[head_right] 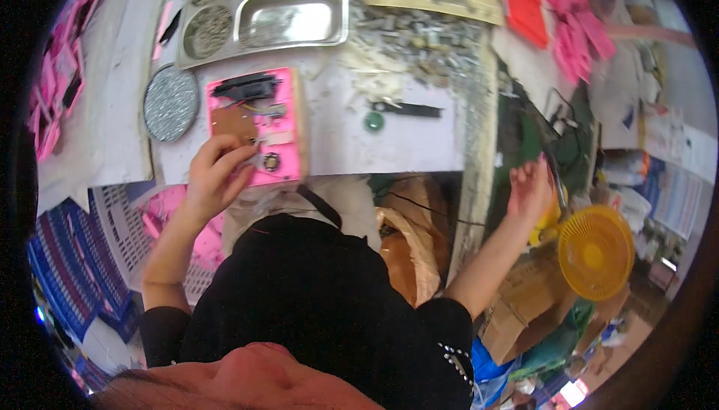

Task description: Assembling the internal components and housing of a pink plastic toy device.

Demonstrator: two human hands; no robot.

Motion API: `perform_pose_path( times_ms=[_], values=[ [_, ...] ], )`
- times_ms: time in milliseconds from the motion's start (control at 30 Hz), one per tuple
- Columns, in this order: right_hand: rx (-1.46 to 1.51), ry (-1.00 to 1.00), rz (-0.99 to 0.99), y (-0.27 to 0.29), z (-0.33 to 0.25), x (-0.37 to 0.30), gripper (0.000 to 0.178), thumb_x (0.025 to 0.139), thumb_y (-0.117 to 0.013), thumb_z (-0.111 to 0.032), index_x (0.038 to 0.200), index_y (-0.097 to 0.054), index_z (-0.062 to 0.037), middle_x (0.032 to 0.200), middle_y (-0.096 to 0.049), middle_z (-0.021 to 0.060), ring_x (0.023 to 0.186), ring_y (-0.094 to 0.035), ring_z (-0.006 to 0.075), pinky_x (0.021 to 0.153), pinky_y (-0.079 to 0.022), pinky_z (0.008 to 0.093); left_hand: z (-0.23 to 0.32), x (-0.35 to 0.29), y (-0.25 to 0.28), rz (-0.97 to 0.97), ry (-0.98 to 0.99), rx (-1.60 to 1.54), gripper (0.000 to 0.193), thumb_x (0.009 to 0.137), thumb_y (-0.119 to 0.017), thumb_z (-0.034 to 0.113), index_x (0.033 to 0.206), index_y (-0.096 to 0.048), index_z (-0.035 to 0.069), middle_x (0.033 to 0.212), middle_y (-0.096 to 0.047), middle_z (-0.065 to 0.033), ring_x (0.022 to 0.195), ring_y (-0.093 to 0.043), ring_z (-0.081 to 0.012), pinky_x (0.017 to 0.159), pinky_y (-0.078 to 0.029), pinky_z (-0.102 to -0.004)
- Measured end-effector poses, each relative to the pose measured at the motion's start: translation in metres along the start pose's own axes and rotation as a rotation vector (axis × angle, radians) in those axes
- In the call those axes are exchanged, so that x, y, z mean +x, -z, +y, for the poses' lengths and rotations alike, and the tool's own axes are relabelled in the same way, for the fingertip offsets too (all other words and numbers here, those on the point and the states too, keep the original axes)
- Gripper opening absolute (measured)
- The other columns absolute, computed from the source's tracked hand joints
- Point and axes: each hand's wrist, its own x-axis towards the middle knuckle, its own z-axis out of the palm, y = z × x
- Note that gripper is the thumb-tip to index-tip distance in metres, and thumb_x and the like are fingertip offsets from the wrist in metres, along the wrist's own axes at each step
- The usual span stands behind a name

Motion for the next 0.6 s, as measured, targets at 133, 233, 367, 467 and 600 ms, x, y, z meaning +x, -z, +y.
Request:
perform_pose_path(
  times_ms=[133, 233, 367, 467, 600],
  values=[
    [0.071, 0.031, -0.134, -0.057, 0.008, -0.056, 0.056, 0.099, -0.068, -0.012, 0.147, -0.043, 0.0018, 0.077, -0.048, -0.0005, 0.070, -0.046, 0.0111, 0.073, -0.045, 0.0331, 0.004, 0.011, 0.000, -0.048, -0.022, 0.084, 0.029, 0.077, -0.082, 0.004, 0.105, -0.074, 0.009, 0.106, -0.064, -0.0106, 0.087, -0.067, -0.0280, 0.071, -0.056, -0.0395],
    [-0.097, 0.088, -0.292, -0.076, 0.018, -0.063, 0.055, 0.100, -0.067, -0.015, 0.147, -0.043, -0.0002, 0.081, -0.048, 0.0001, 0.071, -0.047, 0.0101, 0.076, -0.047, 0.0327, -0.004, 0.019, -0.002, -0.119, -0.159, 0.139, 0.027, 0.076, -0.082, 0.007, 0.101, -0.072, 0.008, 0.107, -0.064, -0.0111, 0.088, -0.067, -0.0292, 0.070, -0.055, -0.0407],
    [-0.140, 0.142, -0.338, -0.117, 0.022, -0.078, 0.054, 0.094, -0.071, -0.006, 0.142, -0.046, 0.0010, 0.075, -0.054, -0.0006, 0.066, -0.047, 0.0087, 0.071, -0.047, 0.0302, -0.005, 0.023, -0.005, -0.158, -0.187, 0.133, 0.027, 0.074, -0.080, 0.007, 0.099, -0.071, 0.007, 0.106, -0.065, -0.0115, 0.089, -0.066, -0.0304, 0.070, -0.054, -0.0413],
    [-0.178, 0.127, -0.409, -0.143, 0.031, -0.089, 0.051, 0.092, -0.069, -0.002, 0.140, -0.050, 0.0000, 0.079, -0.059, -0.0006, 0.070, -0.052, 0.0082, 0.069, -0.046, 0.0249, -0.006, 0.022, -0.005, -0.152, -0.181, 0.111, 0.030, 0.072, -0.081, 0.006, 0.100, -0.070, 0.007, 0.106, -0.065, -0.0113, 0.090, -0.066, -0.0307, 0.071, -0.054, -0.0411],
    [-0.422, 0.166, -0.571, -0.185, 0.055, -0.116, 0.041, 0.090, -0.071, 0.001, 0.130, -0.059, -0.0010, 0.082, -0.061, -0.0012, 0.076, -0.058, 0.0084, 0.072, -0.048, 0.0235, -0.008, 0.019, -0.005, -0.121, -0.147, 0.090, 0.034, 0.070, -0.082, 0.006, 0.102, -0.069, 0.007, 0.107, -0.065, -0.0113, 0.091, -0.066, -0.0311, 0.072, -0.054, -0.0413]
  ],
)
